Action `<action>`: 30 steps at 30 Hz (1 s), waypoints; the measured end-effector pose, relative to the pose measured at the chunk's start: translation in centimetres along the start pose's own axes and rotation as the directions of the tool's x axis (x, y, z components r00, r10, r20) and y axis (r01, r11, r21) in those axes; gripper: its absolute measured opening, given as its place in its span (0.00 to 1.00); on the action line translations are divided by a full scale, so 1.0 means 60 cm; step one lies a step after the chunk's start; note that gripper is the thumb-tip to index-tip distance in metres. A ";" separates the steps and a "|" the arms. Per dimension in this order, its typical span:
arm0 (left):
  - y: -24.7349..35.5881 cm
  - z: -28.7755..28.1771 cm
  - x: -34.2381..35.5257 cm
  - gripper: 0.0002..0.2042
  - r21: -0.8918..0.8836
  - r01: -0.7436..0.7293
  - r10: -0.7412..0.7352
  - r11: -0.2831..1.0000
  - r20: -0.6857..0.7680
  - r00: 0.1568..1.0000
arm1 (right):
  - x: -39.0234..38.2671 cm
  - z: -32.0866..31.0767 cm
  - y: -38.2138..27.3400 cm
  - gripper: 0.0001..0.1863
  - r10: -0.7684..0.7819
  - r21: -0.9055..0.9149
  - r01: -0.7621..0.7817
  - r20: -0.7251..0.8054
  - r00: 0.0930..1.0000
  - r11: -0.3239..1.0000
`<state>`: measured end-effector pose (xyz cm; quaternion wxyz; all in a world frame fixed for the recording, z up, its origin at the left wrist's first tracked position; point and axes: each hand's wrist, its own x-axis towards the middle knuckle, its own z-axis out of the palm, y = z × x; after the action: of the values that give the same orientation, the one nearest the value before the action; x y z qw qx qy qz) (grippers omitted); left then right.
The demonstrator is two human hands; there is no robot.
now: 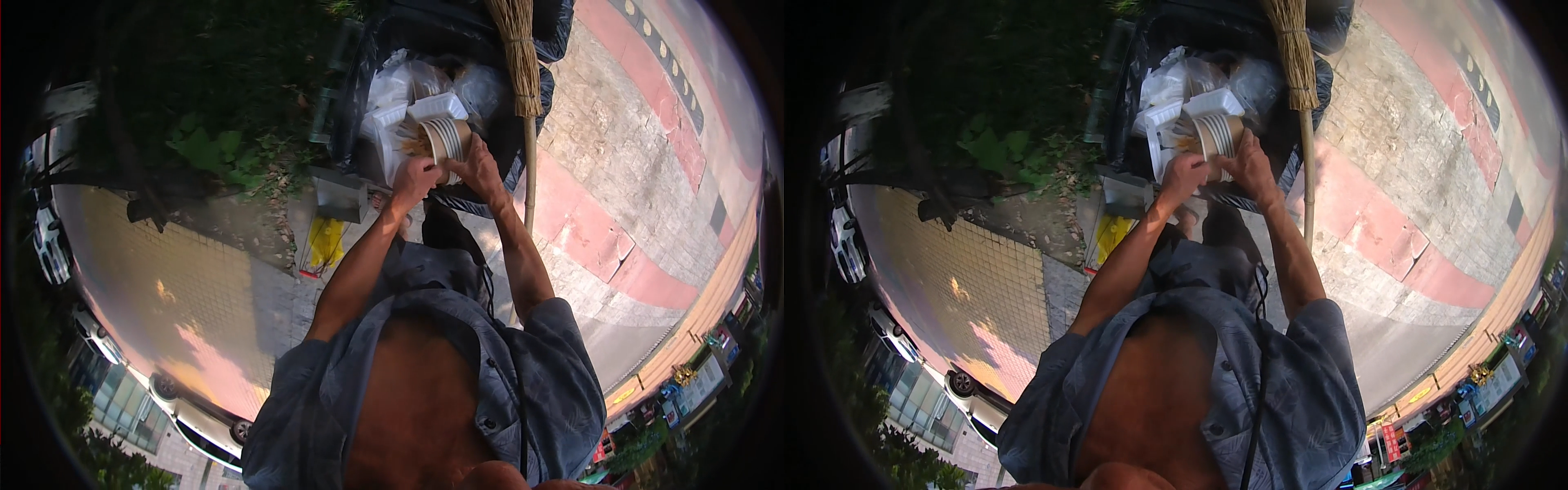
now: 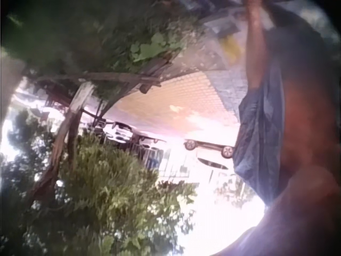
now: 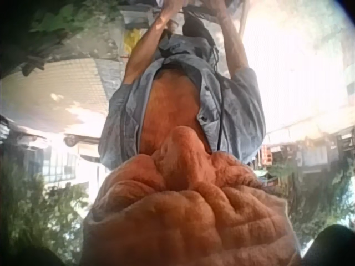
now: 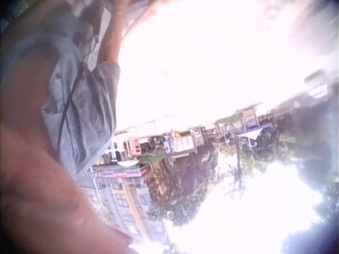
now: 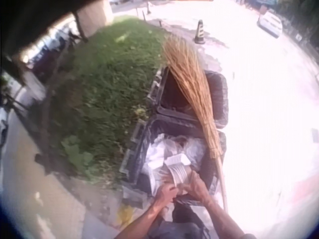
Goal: The person sweeps leaves and trash into a metal dustpan using a straw broom. He then empties the debris into a trash bin and sorts through discarded containers by hand.
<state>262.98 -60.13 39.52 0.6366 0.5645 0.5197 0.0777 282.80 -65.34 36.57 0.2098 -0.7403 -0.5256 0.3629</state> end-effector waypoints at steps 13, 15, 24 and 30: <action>-0.014 -0.122 -0.043 0.12 -0.207 -0.010 -0.043 0.978 -0.252 0.967 | 0.009 0.034 0.102 0.46 0.346 0.121 -0.350 0.059 0.937 0.929; -0.015 -0.140 -0.045 0.11 -0.233 0.015 -0.061 0.972 -0.192 0.979 | 0.013 0.020 0.093 0.48 0.384 0.114 -0.390 0.070 0.921 0.914; -0.055 -0.200 -0.054 0.15 -0.478 -0.028 -0.065 0.878 -0.177 0.982 | -0.013 -0.154 -0.108 0.43 -0.006 -0.050 -0.010 -0.321 0.947 0.999; -0.100 -0.180 -0.064 0.11 -0.143 -0.115 0.079 0.983 -0.234 0.969 | -0.095 0.008 -0.064 0.41 -0.144 -0.387 0.144 0.028 0.989 0.911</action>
<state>250.23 -58.01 38.83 0.6105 0.5254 0.5531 0.2130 278.94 -69.31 40.73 0.0855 -0.7266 -0.6399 0.2351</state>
